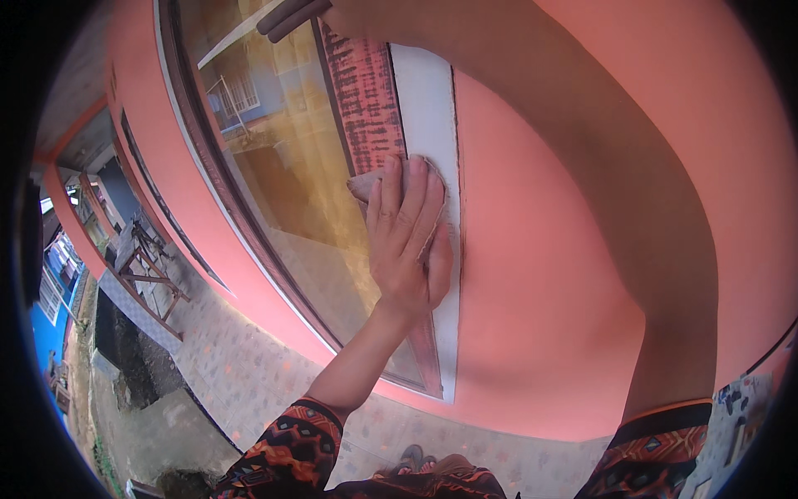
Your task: The person sands the vertical edge of a pink wall next to a window using a sanding block. They hold the block with both hands and rub it up and down along the trim, then switch hands to continue sanding the same area.
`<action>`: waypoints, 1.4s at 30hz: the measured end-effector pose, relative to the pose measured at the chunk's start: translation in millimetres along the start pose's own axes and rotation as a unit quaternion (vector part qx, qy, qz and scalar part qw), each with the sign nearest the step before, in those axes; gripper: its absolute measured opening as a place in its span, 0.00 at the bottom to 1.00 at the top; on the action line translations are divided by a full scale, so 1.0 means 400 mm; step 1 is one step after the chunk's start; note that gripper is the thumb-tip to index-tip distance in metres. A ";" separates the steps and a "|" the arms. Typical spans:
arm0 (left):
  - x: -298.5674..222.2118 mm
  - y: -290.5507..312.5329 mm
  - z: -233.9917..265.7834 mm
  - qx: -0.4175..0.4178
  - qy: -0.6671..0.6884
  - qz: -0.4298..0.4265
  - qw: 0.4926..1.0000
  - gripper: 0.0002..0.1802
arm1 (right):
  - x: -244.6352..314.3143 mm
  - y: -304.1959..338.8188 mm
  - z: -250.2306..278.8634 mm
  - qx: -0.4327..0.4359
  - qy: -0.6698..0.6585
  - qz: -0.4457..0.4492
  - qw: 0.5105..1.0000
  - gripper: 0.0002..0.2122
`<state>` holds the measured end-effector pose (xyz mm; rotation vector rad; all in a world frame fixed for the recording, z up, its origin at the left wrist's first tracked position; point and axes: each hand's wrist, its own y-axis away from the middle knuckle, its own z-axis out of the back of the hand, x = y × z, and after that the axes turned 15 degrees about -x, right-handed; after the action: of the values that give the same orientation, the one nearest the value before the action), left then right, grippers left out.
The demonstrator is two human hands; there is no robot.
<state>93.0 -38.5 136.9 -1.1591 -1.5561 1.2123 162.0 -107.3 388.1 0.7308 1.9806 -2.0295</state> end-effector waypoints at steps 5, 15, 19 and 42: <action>-0.011 -0.084 -0.026 -0.003 -0.006 -0.015 1.000 0.28 | -0.013 0.006 -0.012 -0.043 -0.012 0.022 0.999 0.05; -0.015 0.027 0.005 0.031 0.018 0.015 0.999 0.28 | -0.023 0.006 -0.001 -0.015 0.007 0.004 1.000 0.04; 0.009 -0.085 -0.013 0.042 -0.031 -0.029 0.998 0.30 | 0.021 -0.028 0.015 0.091 0.047 -0.039 0.994 0.05; -0.008 -0.086 0.010 0.085 -0.031 -0.023 0.996 0.33 | 0.023 0.023 0.000 -0.089 0.095 0.022 0.991 0.07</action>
<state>84.0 -46.4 169.4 -0.9786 -1.4853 1.3343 158.5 -106.4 375.5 0.9488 2.1926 -1.7869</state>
